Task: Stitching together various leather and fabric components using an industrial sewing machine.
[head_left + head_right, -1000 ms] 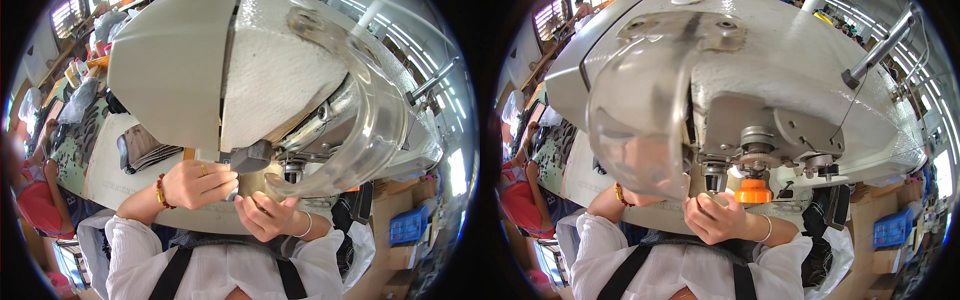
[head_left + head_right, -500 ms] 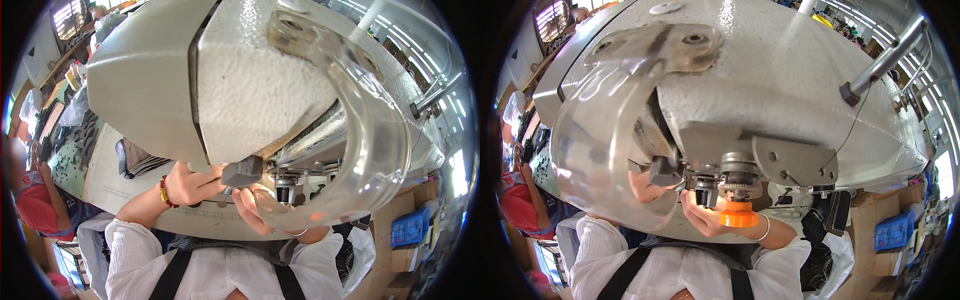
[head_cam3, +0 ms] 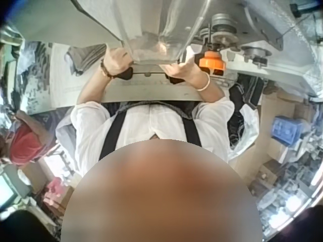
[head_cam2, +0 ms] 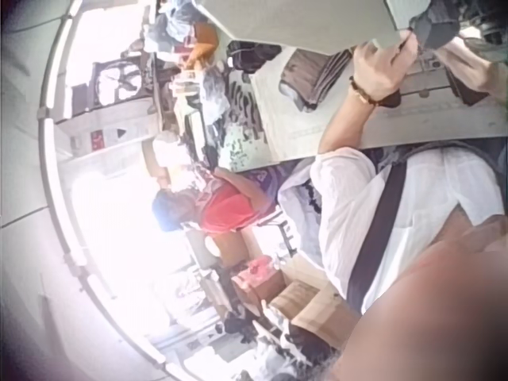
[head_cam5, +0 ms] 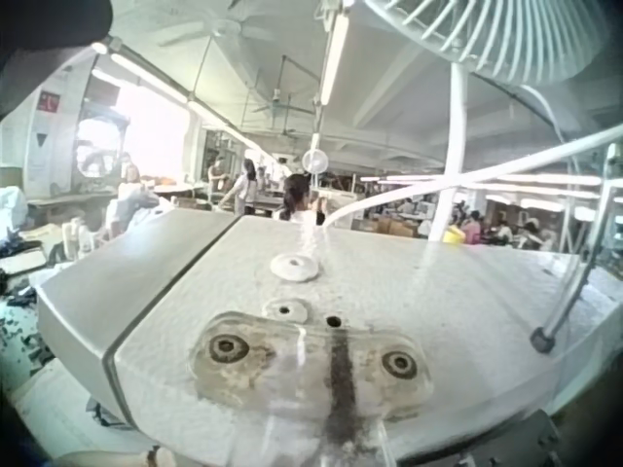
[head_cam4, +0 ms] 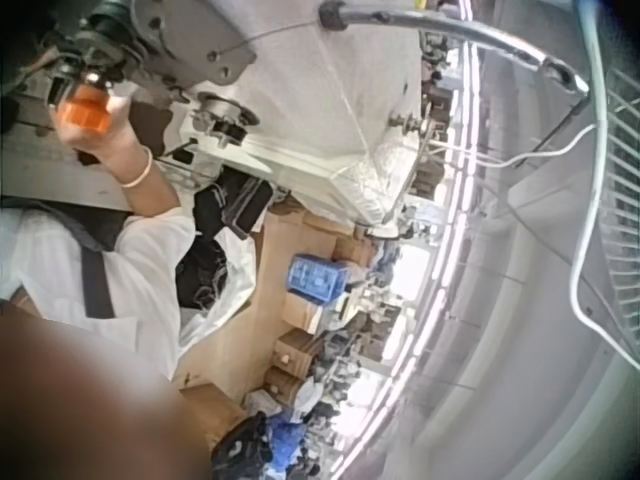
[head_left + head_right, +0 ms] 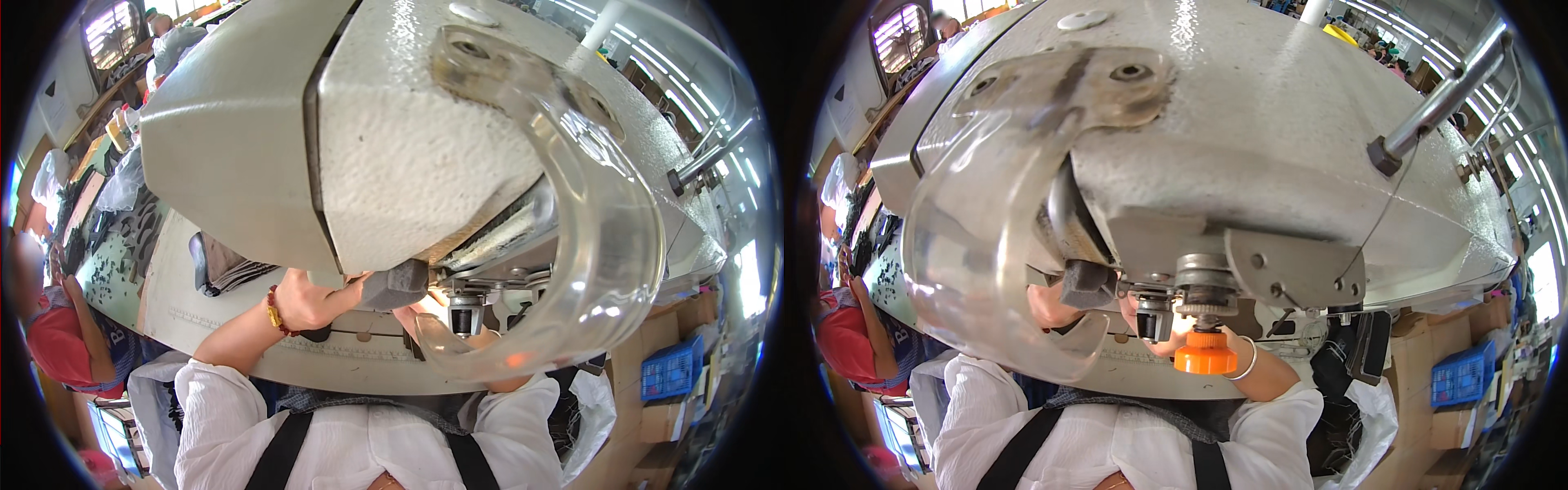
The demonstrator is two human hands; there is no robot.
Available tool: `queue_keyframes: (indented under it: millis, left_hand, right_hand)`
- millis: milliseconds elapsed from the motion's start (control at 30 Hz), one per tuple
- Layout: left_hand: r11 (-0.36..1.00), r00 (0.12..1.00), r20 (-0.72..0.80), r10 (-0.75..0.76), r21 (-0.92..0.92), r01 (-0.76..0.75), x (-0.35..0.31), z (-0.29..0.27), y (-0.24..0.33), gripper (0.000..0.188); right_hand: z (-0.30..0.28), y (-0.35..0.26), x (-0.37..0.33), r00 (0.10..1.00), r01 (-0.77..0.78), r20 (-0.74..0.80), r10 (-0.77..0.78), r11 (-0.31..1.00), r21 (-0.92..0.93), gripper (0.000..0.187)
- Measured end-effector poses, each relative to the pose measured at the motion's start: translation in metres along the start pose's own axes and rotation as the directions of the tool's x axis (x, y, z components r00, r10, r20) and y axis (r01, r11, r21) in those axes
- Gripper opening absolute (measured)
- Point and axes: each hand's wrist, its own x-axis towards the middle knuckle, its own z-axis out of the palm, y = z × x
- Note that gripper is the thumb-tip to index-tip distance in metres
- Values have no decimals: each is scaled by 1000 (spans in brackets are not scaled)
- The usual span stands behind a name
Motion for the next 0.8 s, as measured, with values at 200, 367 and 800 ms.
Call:
queue_keyframes:
  millis: [200, 367, 800]
  left_hand:
    - [998, 998, -66, -23, -65, 18, 5, 2, 1, 24]
    - [998, 997, -66, 50, 38, -48, 5, 0, 4, 25]
    - [990, 994, -55, 98, 106, -92, 6, -1, 7, 11]
  right_hand:
    - [-7, 9, 1, 999, -38, -2, 38, 993, -107, 23]
    - [-11, 27, 9, 999, -30, -15, 29, 998, -56, 24]
    - [-20, 45, 10, 999, -28, -21, 29, 996, 83, 26]
